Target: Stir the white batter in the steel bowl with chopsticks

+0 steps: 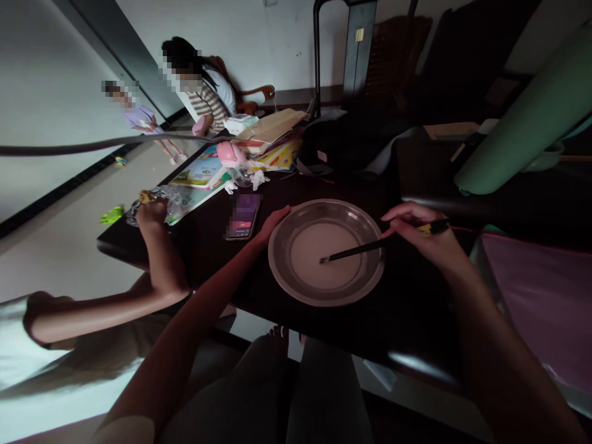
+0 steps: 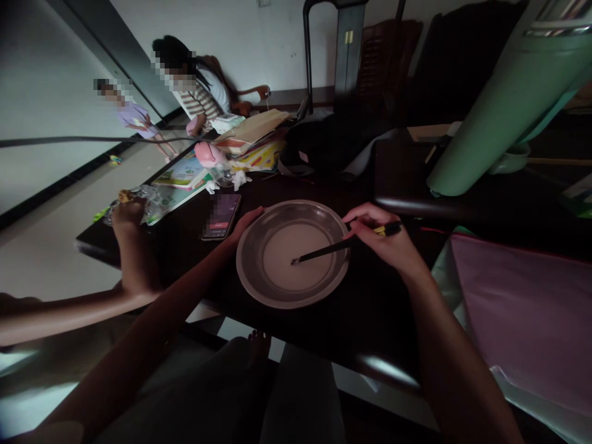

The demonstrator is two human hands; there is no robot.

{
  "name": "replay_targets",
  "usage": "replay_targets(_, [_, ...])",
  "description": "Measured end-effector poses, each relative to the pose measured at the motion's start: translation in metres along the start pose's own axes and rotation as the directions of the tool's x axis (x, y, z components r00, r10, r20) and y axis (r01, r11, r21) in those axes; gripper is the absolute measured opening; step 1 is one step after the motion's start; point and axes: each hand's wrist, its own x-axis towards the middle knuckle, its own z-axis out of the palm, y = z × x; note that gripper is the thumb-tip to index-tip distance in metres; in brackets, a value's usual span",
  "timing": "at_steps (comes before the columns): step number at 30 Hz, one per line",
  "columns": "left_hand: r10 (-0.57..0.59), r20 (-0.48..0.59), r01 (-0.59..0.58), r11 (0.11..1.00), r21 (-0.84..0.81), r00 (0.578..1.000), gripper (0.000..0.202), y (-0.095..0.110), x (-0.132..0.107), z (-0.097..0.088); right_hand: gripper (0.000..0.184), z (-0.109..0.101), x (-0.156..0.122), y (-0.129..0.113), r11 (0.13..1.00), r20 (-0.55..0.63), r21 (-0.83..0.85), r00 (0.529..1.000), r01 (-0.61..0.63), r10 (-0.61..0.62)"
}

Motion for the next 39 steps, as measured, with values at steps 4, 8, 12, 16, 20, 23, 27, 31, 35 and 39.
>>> replay_targets(4, [-0.026, 0.014, 0.026, 0.999, -0.025, 1.000, 0.050, 0.001, 0.000, 0.000, 0.007, 0.010, 0.000, 0.002, 0.998, 0.061, -0.033, 0.997, 0.049, -0.047])
replay_targets(8, [-0.039, 0.003, 0.040, 0.999, -0.032, 0.999, 0.046, 0.003, -0.001, 0.001, 0.005, -0.001, 0.001, 0.002, 0.998, -0.030, -0.052, 0.999, 0.034, -0.036])
replay_targets(12, [-0.052, -0.010, 0.052, 0.998, -0.027, 0.999, 0.043, 0.003, -0.002, 0.001, 0.006, -0.003, 0.000, -0.002, 1.000, 0.020, -0.017, 1.000, 0.004, -0.004])
replay_targets(16, [-0.026, 0.014, 0.027, 0.999, -0.024, 1.000, 0.046, 0.001, -0.001, -0.001, 0.007, 0.009, 0.000, -0.003, 0.998, 0.081, -0.038, 0.996, 0.051, -0.048])
replay_targets(20, [-0.010, 0.015, 0.010, 1.000, -0.020, 1.000, 0.047, 0.000, 0.001, -0.002, 0.005, 0.003, 0.001, 0.000, 0.997, -0.005, -0.054, 0.999, 0.045, -0.046])
replay_targets(23, [-0.013, 0.012, 0.013, 1.000, -0.008, 1.000, 0.046, 0.000, 0.001, -0.001, 0.005, -0.004, 0.001, 0.001, 1.000, -0.033, -0.028, 0.999, 0.008, -0.009])
replay_targets(27, [-0.011, 0.006, 0.011, 1.000, 0.003, 1.000, 0.046, 0.002, 0.000, -0.001, 0.005, 0.004, 0.000, -0.001, 1.000, 0.074, -0.006, 0.997, 0.015, -0.014])
replay_targets(31, [-0.021, 0.005, 0.021, 1.000, -0.009, 1.000, 0.041, 0.003, -0.001, 0.000, 0.005, 0.007, 0.000, -0.001, 0.999, 0.073, -0.034, 0.997, 0.043, -0.040])
replay_targets(35, [-0.038, -0.001, 0.037, 0.999, -0.036, 0.999, 0.041, 0.003, -0.001, 0.001, 0.006, -0.003, 0.000, -0.001, 0.999, -0.014, -0.035, 1.000, 0.011, -0.011])
replay_targets(39, [-0.045, -0.004, 0.044, 0.998, -0.037, 0.999, 0.041, 0.003, -0.001, 0.001, 0.007, 0.002, 0.000, -0.003, 1.000, 0.049, -0.023, 0.999, 0.009, -0.007])
